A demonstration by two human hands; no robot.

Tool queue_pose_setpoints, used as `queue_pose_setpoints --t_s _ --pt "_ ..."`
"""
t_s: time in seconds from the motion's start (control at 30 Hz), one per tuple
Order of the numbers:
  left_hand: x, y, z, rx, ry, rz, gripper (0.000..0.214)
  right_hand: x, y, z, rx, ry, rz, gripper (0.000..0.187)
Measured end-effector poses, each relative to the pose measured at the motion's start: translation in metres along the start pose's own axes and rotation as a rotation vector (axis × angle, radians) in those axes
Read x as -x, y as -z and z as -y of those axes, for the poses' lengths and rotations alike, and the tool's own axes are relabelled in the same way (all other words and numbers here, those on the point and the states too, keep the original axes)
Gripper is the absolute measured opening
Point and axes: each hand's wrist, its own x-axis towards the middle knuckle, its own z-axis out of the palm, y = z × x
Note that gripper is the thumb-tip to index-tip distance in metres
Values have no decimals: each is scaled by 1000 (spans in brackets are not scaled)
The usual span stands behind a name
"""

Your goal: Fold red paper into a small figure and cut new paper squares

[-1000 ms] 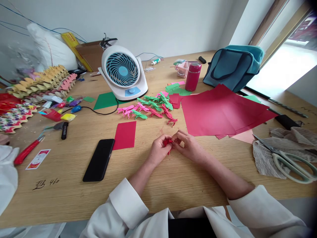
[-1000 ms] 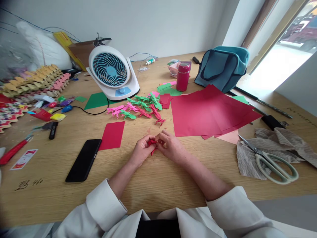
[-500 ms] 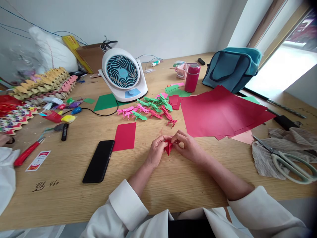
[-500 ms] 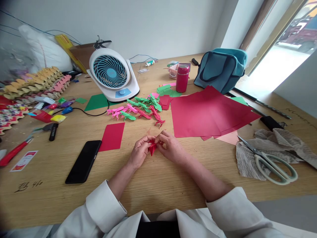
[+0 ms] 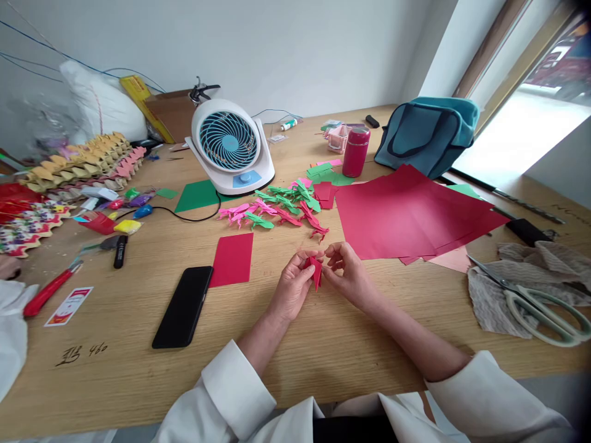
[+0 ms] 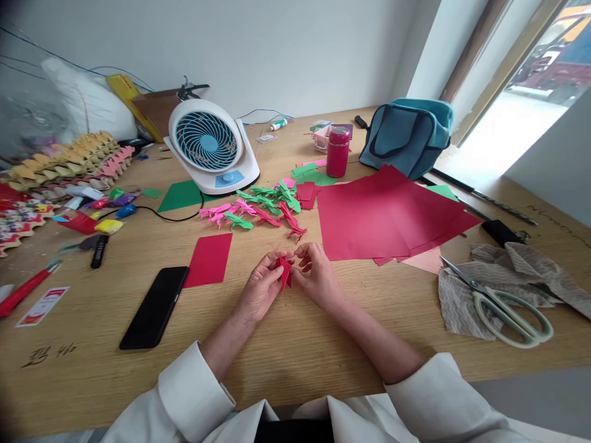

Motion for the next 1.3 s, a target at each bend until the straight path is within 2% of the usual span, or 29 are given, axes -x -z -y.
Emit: queue_pose_setpoints --t_s 0.1,0.2,0.27,0.4,0.47,0.6,0.87,1.1,1.3 --pt "1 -2 -1 80 -5 14 31 2 -5 -2 -212 -131 91 19" --pt "2 -1 0 88 10 36 42 2 -5 -3 -283 -169 156 14" --pt "2 0 0 31 -10 42 45 1 -2 -1 -236 -137 124 12" --pt "0 7 -1 -186 -130 25 40 0 5 6 -42 22 47 10" --pt "-1 11 -3 -269 -174 18 39 0 8 11 2 97 60 10" --pt "-4 14 -8 -366 -197 38 16 -1 13 16 31 190 114 10" --pt "-4 12 -8 -381 -160 92 19 -1 15 22 83 266 169 13" --pt "-4 11 -8 -392 -125 60 22 1 12 15 101 261 165 12" --pt "-4 11 -10 -498 -236 127 17 0 12 15 141 280 165 12"
